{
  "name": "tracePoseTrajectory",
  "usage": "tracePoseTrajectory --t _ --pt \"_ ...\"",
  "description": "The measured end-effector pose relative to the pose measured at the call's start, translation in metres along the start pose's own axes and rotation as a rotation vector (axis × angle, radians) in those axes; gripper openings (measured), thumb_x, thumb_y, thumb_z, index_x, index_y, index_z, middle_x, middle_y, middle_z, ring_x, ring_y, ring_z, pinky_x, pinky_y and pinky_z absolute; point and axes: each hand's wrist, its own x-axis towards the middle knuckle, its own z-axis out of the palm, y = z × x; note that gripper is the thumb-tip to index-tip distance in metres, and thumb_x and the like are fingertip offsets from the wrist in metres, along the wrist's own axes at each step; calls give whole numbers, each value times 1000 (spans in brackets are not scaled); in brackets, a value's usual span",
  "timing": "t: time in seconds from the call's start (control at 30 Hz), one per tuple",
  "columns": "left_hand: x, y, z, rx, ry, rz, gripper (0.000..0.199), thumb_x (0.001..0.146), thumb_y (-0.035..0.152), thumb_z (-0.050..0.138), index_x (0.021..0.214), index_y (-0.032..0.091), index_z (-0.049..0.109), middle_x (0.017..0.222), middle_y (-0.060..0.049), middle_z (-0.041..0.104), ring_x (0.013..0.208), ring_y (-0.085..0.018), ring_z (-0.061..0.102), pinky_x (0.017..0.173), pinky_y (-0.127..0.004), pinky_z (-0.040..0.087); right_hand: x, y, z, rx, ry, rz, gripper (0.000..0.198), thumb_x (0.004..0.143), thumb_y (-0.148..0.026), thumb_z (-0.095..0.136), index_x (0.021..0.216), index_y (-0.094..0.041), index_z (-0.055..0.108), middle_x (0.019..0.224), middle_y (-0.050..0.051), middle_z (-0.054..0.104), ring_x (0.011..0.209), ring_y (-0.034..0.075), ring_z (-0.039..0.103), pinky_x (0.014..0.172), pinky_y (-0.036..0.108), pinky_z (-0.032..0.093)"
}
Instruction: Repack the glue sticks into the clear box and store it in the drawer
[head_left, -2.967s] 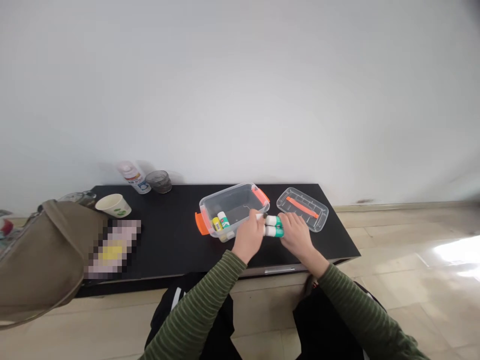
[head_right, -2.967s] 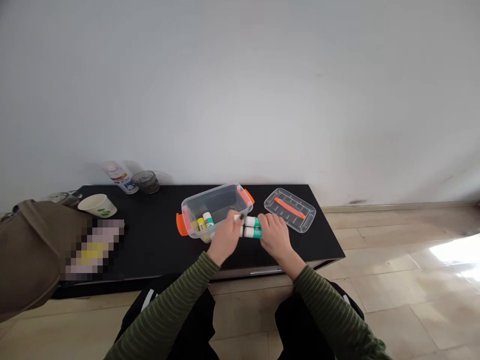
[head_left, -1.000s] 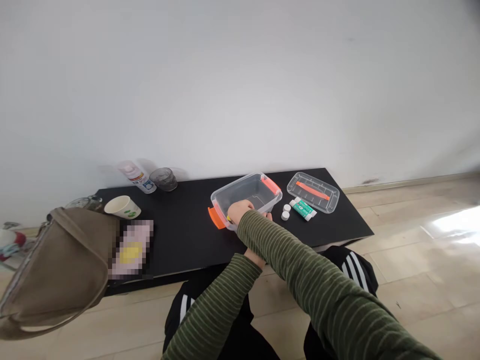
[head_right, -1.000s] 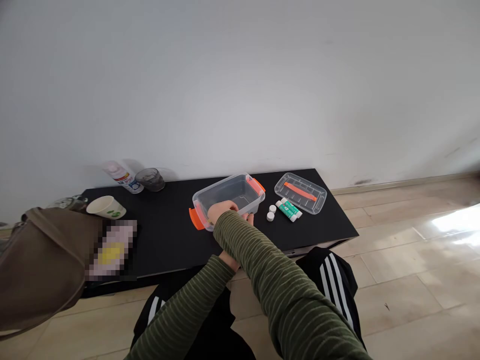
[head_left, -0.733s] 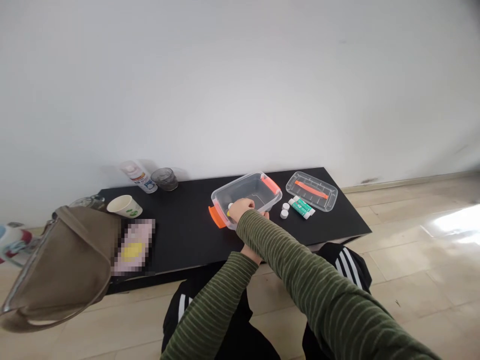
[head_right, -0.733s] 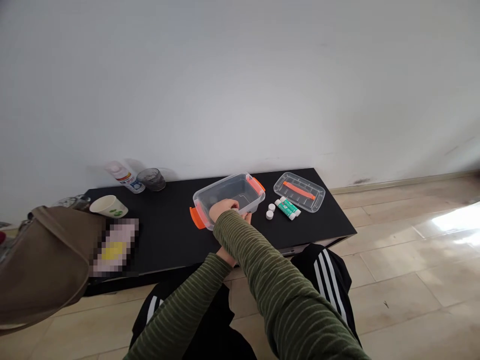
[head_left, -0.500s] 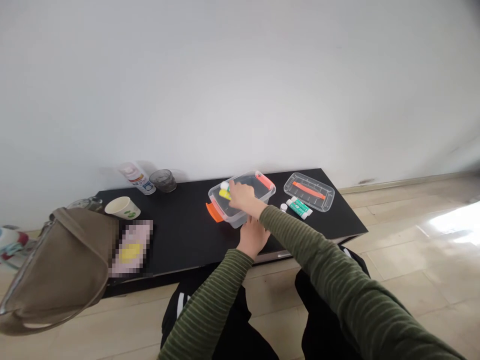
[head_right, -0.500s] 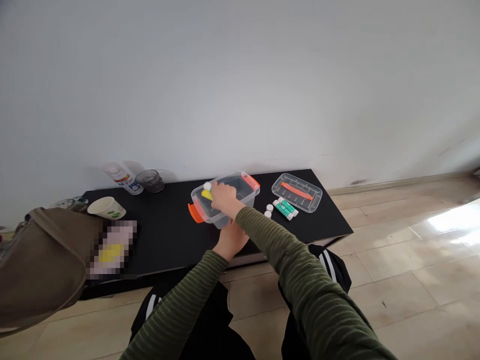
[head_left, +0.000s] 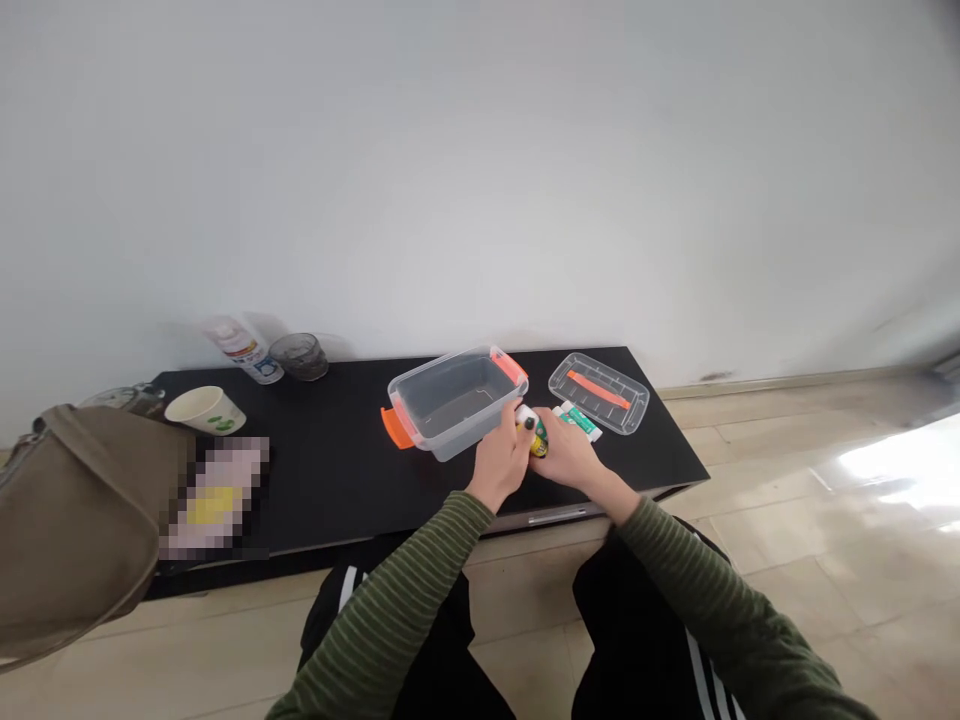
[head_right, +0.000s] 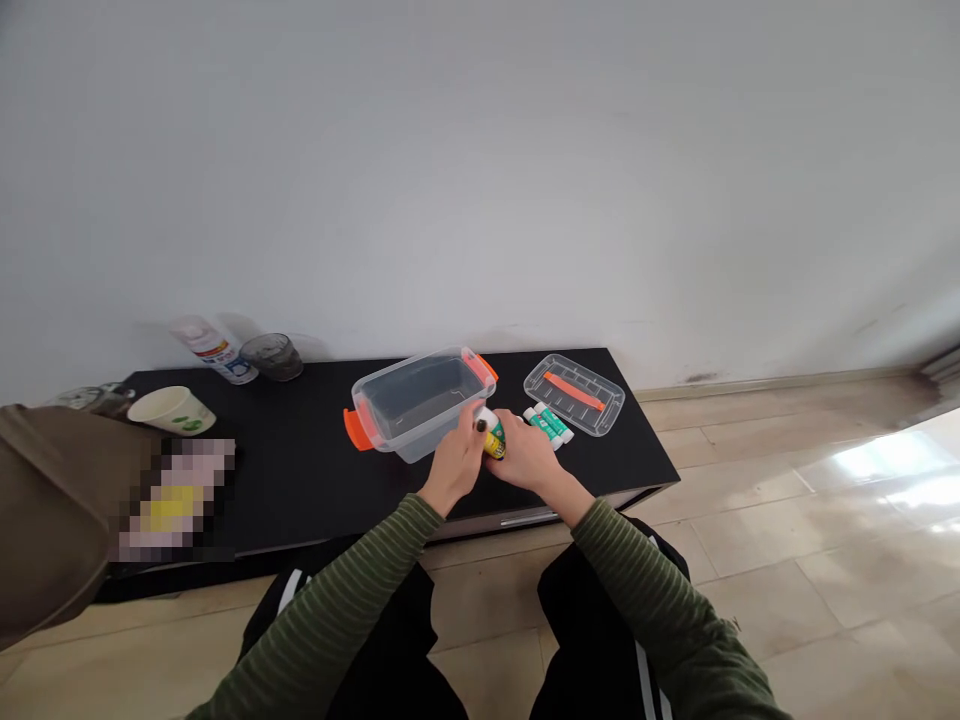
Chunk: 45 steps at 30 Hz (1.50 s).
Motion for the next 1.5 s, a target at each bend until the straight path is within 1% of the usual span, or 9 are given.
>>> tracePoseTrajectory --t 0.1,0.23,0.53,0.77,0.9,1.0,1.13,1.27,1.5 --pt "0 5 4 244 7 87 43 97 50 42 130 23 49 92 -6 72 86 -26 70 73 -32 46 -7 7 1 -57 -30 -22 60 78 -35 61 133 -17 46 115 12 68 99 28 66 76 32 46" --pt "10 4 14 255 -51 43 26 100 44 40 107 24 53 84 -2 71 81 -23 69 67 -28 43 -12 16 -6 -125 -45 -12 61 75 -33 61 133 -17 47 118 12 67 100 29 66 76 32 47" --pt "8 14 31 361 -31 7 27 103 42 33 110 22 51 90 -6 72 83 -26 70 66 -30 41 -22 21 -21 -268 -42 62 52 84 -32 57 134 -23 47 119 13 66 97 29 65 76 33 46" --pt "1 12 49 353 -109 -33 31 103 44 28 104 22 50 83 -5 71 77 -24 68 63 -30 39 -30 33 -37 -215 -216 82 56 73 -31 68 126 -25 51 117 10 67 95 29 66 73 33 46" --pt "2 5 48 242 -62 -59 32 103 46 27 99 22 49 80 -4 68 73 -22 66 62 -28 39 -31 34 -35 -227 -202 87 52 76 -27 64 126 -24 51 118 12 67 99 30 66 74 34 46" --pt "7 -2 38 214 33 -92 36 104 46 20 99 22 47 80 -4 67 73 -20 66 63 -28 42 -31 42 -31 -249 -210 192 52 75 -26 64 125 -23 50 118 13 66 98 31 67 75 35 46" --pt "15 -16 28 590 -89 -124 37 103 50 27 110 19 48 85 -9 71 82 -28 70 69 -33 46 -24 56 -24 -192 -239 386 56 75 -34 65 126 -21 47 116 12 66 99 32 67 76 38 48" --pt "23 -33 33 943 -149 -100 43 103 47 28 122 13 46 91 -17 72 91 -35 72 75 -40 50 -12 56 -7 -180 -204 421 53 78 -33 63 125 -19 44 121 14 63 106 31 65 79 38 49" --pt "29 -46 50 941 -179 -112 37 102 41 34 124 13 46 111 -19 65 96 -32 71 75 -38 53 -4 51 18 -258 -165 403 50 78 -28 69 121 -16 47 126 16 56 112 29 59 77 35 52"
